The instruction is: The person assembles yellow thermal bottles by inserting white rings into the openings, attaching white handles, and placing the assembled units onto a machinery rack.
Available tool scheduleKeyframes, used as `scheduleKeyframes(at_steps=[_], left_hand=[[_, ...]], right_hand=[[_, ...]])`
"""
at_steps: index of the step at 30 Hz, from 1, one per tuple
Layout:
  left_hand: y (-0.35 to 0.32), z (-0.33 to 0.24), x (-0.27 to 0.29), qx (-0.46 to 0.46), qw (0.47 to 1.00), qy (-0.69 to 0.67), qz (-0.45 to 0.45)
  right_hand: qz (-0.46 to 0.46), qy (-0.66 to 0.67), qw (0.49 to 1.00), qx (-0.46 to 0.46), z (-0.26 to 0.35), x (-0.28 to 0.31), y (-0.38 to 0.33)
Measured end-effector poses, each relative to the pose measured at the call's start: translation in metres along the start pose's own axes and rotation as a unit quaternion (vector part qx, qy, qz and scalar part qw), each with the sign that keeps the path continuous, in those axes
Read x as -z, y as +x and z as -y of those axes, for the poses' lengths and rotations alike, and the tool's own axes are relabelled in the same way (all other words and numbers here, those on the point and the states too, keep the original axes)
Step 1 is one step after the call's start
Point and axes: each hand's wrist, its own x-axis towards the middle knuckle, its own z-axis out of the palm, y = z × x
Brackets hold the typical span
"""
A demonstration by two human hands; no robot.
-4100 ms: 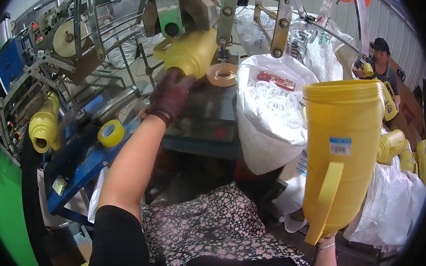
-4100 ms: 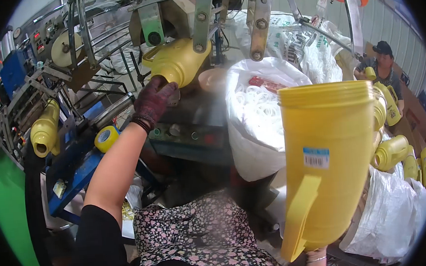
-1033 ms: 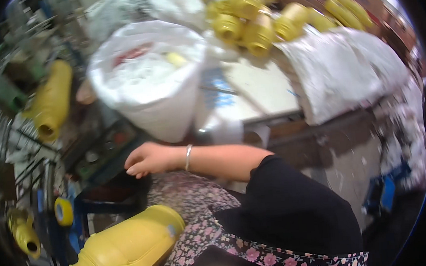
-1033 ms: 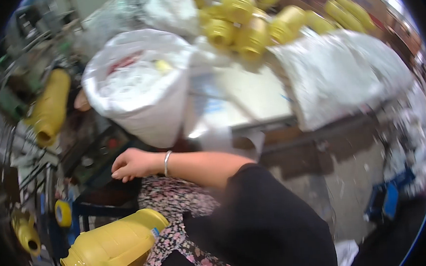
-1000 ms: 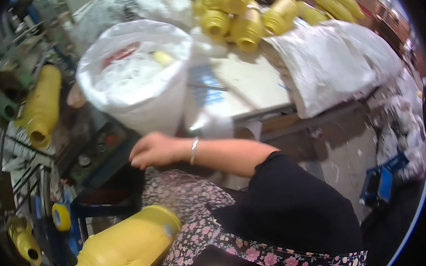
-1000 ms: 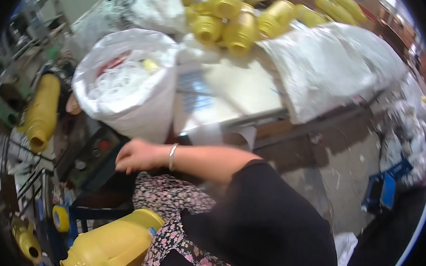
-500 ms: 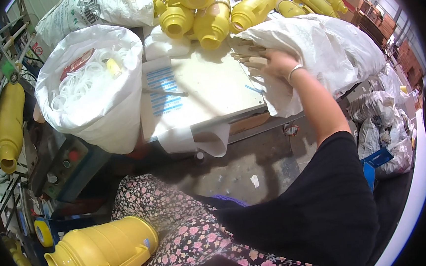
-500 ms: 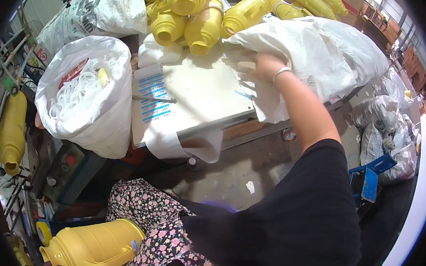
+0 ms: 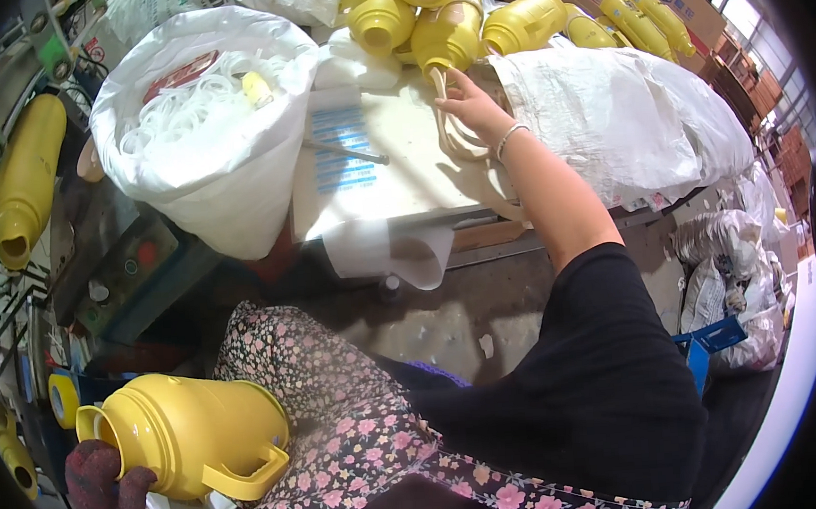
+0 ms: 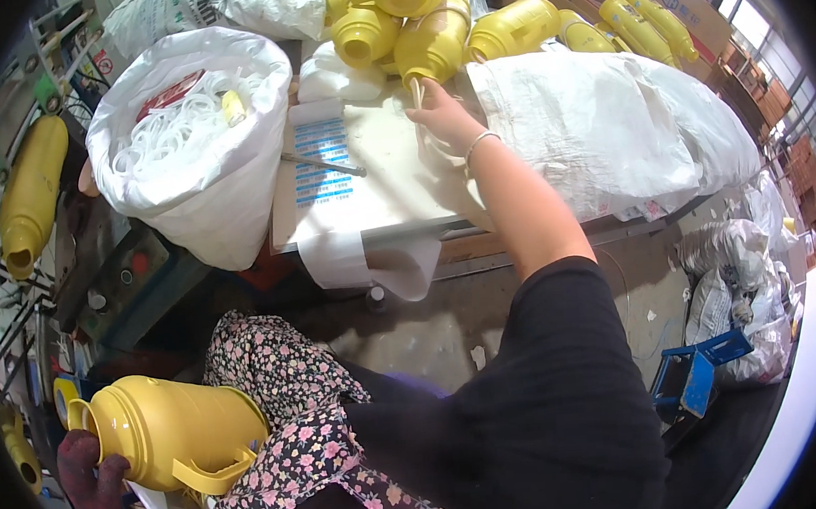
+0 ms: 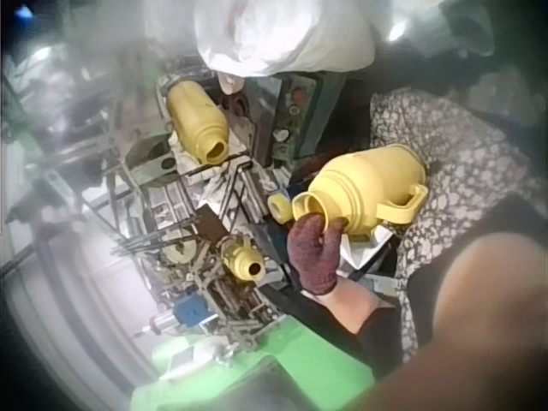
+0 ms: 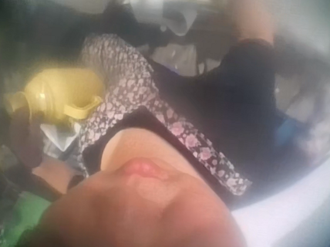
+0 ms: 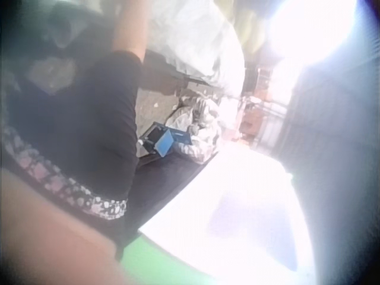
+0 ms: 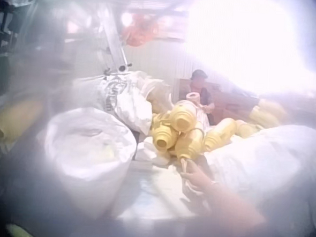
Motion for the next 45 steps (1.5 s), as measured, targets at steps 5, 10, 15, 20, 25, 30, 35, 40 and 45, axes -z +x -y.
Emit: scheduleKeyframes(at_steps=[5,10,15,20,25,30,35,40,45], left_hand=[[-0.014,0.019,-0.007,0.008,0.998,-0.039,-0.047],[-0.043,0.127,0.021,0.229,0.926,0.27,0.129],[-0.033,0.047,0.008,0.019,0.999,-0.043,0.001],[-0.023,0.03,0.01,-0.037,0.999,0.001,0.015],[-0.019,0.026,0.008,-0.129,0.988,0.068,0.058],[-0.035,0.034,0.006,-0.11,0.989,-0.044,-0.089],[0.057,-0.003,0.015,-0.146,0.982,-0.028,-0.113],[0.067,0.027,0.012,-0.048,0.923,-0.241,-0.295],[0.045,0.079,0.017,0.005,0.808,-0.556,-0.194]], right_hand=[[-0.022,-0.211,0.975,0.062,0.016,0.041,-0.032],[0.242,-0.547,0.801,-0.019,0.042,0.033,-0.119],[0.04,-0.624,0.693,0.359,-0.036,0.032,-0.171],[-0.086,-0.392,0.91,0.1,-0.041,0.03,-0.093],[-0.312,-0.326,0.888,0.09,0.046,0.007,0.007],[-0.208,0.196,0.938,0.199,0.179,-0.094,-0.028],[0.158,0.573,0.788,0.158,0.307,-0.248,-0.177],[0.453,0.614,0.646,0.035,0.345,-0.297,-0.225],[0.337,0.357,0.803,0.339,0.26,-0.384,-0.19]])
